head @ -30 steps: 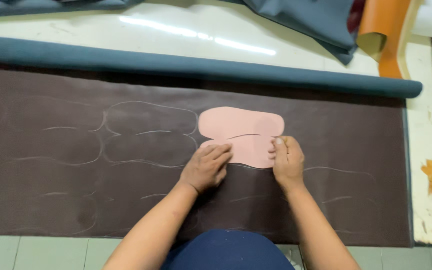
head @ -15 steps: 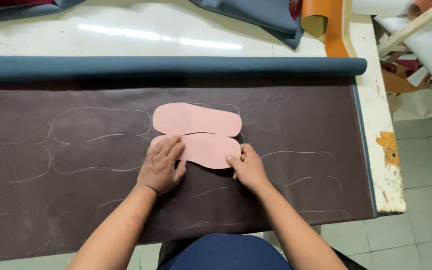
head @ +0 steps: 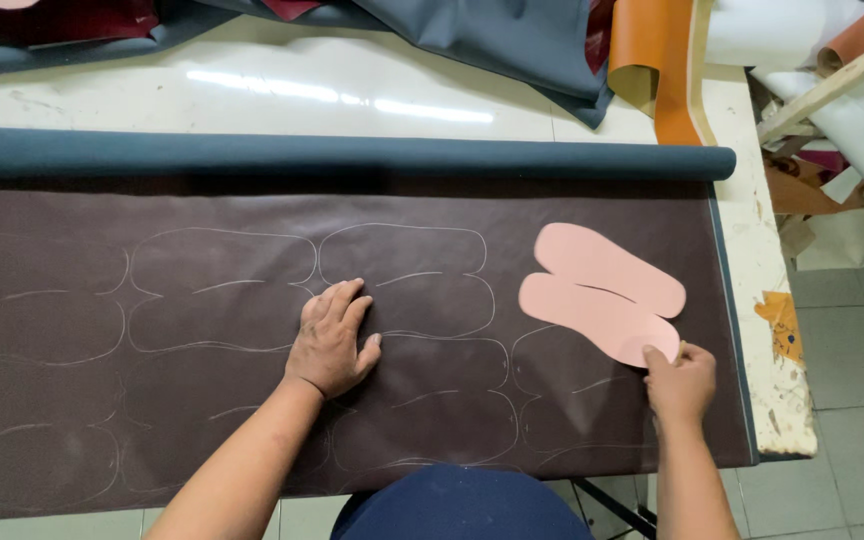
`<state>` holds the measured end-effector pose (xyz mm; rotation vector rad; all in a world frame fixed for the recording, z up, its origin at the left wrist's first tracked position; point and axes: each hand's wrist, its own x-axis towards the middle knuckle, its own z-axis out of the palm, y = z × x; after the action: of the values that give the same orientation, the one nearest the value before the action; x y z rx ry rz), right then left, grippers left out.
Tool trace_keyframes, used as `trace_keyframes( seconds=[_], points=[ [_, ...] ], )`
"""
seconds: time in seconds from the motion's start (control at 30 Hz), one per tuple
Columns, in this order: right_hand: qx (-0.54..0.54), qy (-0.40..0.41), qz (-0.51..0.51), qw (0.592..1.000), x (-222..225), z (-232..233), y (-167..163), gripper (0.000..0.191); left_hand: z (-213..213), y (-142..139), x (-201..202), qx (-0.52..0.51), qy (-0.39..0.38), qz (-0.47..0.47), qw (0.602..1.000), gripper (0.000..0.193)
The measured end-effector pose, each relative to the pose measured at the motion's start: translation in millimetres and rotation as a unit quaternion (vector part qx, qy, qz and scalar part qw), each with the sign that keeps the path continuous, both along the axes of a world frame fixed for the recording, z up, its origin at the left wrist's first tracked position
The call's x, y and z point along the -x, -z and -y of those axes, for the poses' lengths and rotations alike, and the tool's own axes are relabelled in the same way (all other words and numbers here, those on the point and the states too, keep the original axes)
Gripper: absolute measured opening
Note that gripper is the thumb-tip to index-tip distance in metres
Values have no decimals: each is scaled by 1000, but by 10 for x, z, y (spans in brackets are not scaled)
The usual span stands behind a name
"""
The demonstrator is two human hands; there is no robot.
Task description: The person places a pink paper template on a dark sheet of material and traces its outline with a pencil. The person repeats this process multiple times, moving the template to different positions on the sheet to create several traced outlines.
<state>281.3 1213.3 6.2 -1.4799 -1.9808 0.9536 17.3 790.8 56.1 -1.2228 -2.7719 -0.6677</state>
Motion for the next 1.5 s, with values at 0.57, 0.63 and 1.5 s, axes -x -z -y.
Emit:
trace_keyframes(
  seconds=[0.57, 0.63, 1.5],
  points=[
    [71, -181, -28, 981, 529, -496, -370, 38, -1563, 199, -811, -75, -56, 80, 992, 60],
    [68, -185, 5, 980, 520, -535, -377, 41, -1770, 182, -845, -55, -97, 107, 988, 63],
    [56, -231, 58, 970, 439, -698, -388, 44, -1896, 61, -895, -64, -131, 151, 978, 46]
  ],
)
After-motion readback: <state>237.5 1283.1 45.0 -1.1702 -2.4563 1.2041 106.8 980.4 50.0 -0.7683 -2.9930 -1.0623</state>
